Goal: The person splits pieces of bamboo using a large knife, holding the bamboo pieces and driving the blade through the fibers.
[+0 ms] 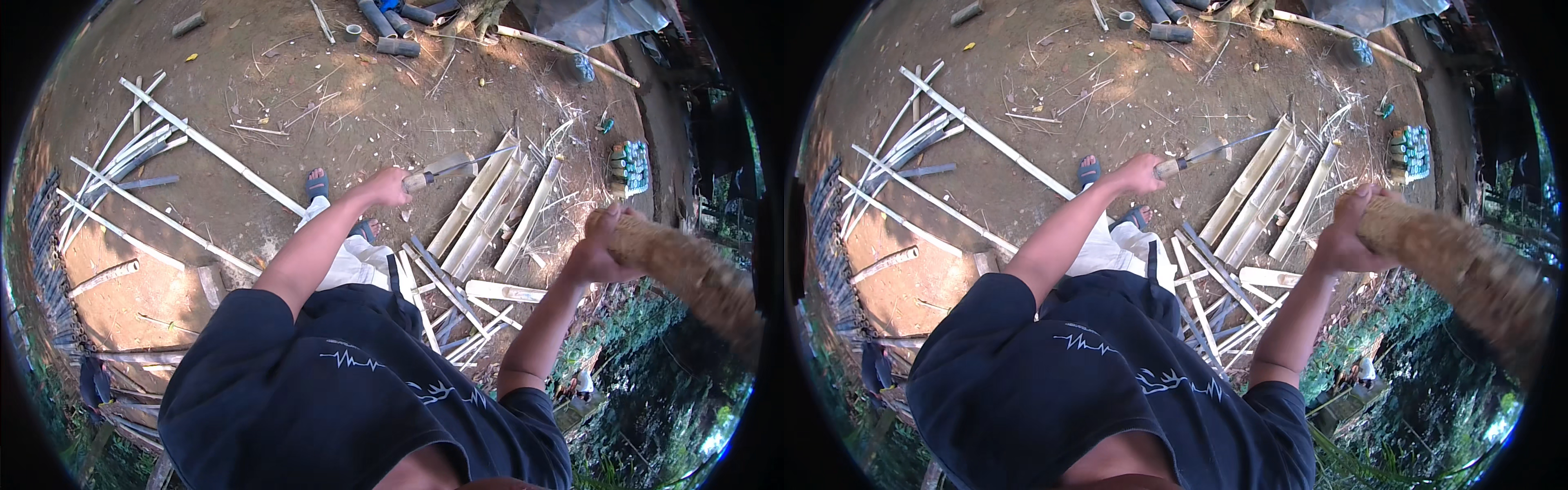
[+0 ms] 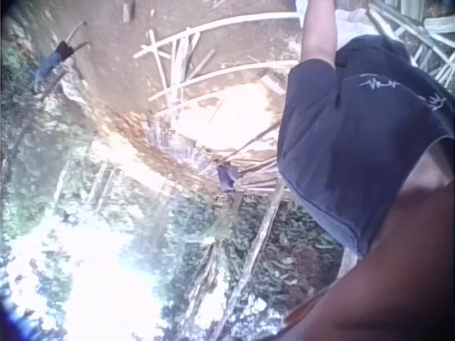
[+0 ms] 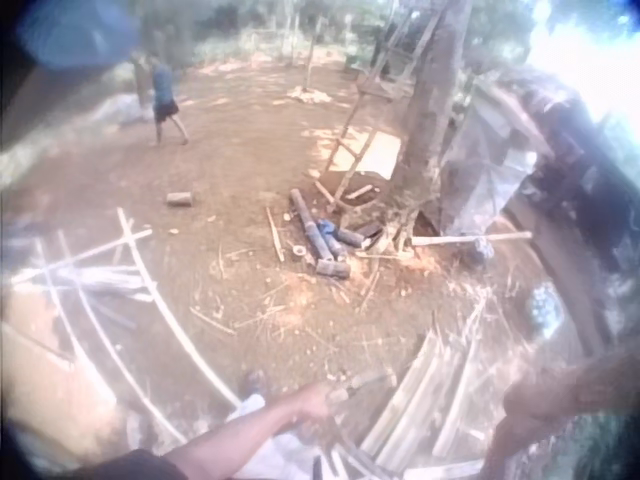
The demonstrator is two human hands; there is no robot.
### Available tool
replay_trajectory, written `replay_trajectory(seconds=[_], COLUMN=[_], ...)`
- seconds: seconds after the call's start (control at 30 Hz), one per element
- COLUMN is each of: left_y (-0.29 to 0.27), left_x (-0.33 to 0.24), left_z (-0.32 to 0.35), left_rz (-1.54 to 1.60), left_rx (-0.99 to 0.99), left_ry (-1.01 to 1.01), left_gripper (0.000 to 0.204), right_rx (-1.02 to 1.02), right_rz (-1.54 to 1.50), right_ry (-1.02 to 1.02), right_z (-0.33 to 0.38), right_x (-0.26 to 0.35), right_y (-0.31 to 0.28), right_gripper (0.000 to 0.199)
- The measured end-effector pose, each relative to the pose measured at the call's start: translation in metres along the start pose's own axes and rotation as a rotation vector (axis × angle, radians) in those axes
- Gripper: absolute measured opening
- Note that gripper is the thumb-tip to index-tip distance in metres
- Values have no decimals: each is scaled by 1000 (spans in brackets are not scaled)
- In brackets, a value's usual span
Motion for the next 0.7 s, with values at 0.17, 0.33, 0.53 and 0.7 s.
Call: replay_trajectory(seconds=[0.17,0.33,0.53,0.7], left_y=[-8,-5,2,9], left_x=[6,29,11,-8], left_z=[-18,-14,-37,-51], left_rz=[-33,-9,-429,-344], left_rx=[164,232,-170,-188], left_ry=[-232,-321,-136,-175], left_gripper=[26,30,32,30], right_rx=[970,961,608,386], right_rz=[1016,781,292,201], right_ry=[797,774,615,420], right_z=[163,115,62,121], right_x=[-142,-145,-91,-113], right_y=[-9,-9,7,23], right_gripper=[81,73,58,60])
Point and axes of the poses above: each hand's wrist, its own z-axis away from the middle knuckle, its own y-axis out of the palm, x = y × z, the point moved 1 cm from there along -z, towards the middle knuckle, and after that the axes turned 4 degrees about y, right-handed, at the moved point
